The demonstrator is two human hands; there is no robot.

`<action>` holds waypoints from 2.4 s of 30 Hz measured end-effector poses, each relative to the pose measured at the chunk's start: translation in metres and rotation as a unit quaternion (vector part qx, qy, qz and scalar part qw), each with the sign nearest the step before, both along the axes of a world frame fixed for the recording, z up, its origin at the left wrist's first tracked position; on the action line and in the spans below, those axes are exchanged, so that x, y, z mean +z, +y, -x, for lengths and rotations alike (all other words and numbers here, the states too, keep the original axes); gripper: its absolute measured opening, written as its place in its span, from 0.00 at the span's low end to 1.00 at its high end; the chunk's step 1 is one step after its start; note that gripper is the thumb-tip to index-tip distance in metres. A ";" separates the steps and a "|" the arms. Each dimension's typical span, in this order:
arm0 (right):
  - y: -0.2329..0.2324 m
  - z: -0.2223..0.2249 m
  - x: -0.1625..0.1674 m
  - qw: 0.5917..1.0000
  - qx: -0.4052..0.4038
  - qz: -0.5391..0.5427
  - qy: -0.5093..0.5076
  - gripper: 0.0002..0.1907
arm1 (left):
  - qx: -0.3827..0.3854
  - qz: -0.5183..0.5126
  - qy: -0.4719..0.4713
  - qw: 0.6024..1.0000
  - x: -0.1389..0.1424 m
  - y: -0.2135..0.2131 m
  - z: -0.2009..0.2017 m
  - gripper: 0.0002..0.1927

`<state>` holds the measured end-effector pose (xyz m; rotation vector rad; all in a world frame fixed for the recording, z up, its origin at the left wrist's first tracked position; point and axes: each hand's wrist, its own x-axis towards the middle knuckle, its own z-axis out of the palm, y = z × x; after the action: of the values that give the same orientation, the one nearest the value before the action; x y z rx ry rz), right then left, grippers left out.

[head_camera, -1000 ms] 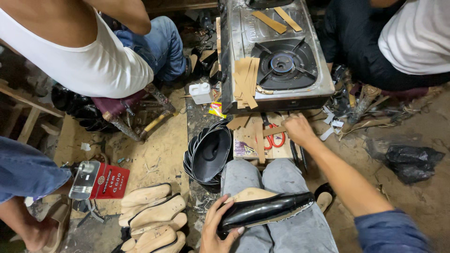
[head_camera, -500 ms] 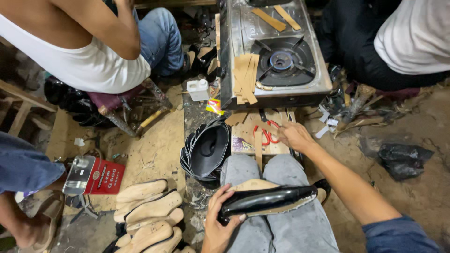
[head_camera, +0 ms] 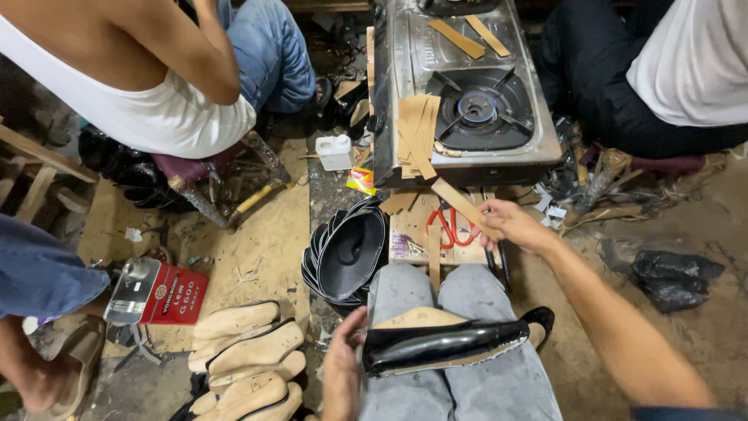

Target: The person works on a black shoe upper while seated, heating it over a gas burner and hammering it over a wooden last to shape it. They pull and press the upper edges, use pliers on the shoe, and handle additional shoe uppers and lasts from the pile beside them.

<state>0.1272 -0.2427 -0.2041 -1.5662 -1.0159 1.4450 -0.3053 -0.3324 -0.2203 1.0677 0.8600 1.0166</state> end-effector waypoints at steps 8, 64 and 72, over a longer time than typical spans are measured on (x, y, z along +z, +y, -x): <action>0.053 -0.066 0.085 0.887 -0.094 -0.248 -0.378 0.18 | -0.144 0.177 0.068 0.971 -0.067 0.113 -0.058 0.29; 0.196 -0.033 0.111 0.753 -0.040 -0.346 -0.558 0.16 | 0.021 -0.194 0.077 0.978 0.022 0.016 -0.073 0.14; 0.099 -0.070 0.110 0.795 -0.089 -0.227 -0.556 0.10 | 0.006 -0.005 0.048 0.999 0.051 0.048 -0.094 0.11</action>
<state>0.1968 -0.1435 -0.0942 -2.0239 -1.6207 -0.0398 -0.2116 -0.2845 -0.1696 1.1284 0.9413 0.9862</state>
